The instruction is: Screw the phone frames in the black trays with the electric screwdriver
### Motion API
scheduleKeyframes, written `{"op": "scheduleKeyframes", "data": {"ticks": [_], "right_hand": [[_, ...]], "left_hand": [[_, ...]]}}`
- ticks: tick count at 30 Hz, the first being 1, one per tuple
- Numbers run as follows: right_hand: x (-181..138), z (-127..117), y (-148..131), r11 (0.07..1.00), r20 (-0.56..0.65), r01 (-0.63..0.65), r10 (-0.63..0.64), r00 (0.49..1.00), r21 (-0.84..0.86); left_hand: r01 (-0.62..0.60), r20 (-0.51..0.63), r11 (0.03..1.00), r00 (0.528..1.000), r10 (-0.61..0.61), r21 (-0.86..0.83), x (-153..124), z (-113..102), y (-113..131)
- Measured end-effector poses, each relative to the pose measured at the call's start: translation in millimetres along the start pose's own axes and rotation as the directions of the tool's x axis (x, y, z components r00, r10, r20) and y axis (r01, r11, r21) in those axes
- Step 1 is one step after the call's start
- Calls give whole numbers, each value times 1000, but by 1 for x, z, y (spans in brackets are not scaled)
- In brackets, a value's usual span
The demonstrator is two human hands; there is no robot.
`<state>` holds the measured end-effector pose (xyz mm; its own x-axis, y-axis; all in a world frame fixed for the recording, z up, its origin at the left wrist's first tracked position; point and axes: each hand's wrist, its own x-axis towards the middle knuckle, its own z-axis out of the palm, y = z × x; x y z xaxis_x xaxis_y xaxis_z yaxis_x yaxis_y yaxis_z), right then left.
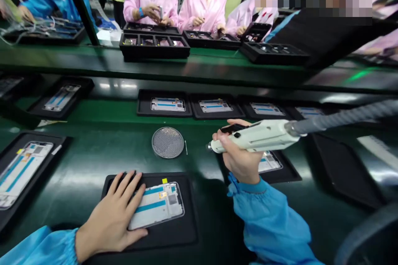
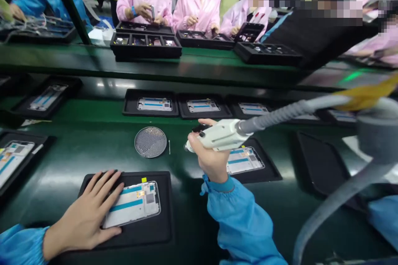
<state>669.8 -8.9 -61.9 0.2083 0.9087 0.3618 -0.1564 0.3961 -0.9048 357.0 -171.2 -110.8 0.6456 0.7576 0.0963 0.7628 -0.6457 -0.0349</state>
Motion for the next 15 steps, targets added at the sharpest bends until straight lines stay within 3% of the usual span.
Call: {"op": "scheduleKeyframes", "data": {"ticks": [4,7,11,15], "right_hand": [[-3,2,9,996,115,-88,85,990,24],[-2,9,9,991,120,-112,120,985,-76],[-2,39,3,993,225,-115,108,968,18],[-7,72,6,993,282,-99,77,956,65]], "left_hand": [[46,-48,992,997,-52,-116,28,-4,21],[-66,-67,977,996,53,-204,45,-7,18],[-209,-122,936,976,181,-282,60,-2,9],[-237,-178,917,966,187,-322,67,3,9]]}}
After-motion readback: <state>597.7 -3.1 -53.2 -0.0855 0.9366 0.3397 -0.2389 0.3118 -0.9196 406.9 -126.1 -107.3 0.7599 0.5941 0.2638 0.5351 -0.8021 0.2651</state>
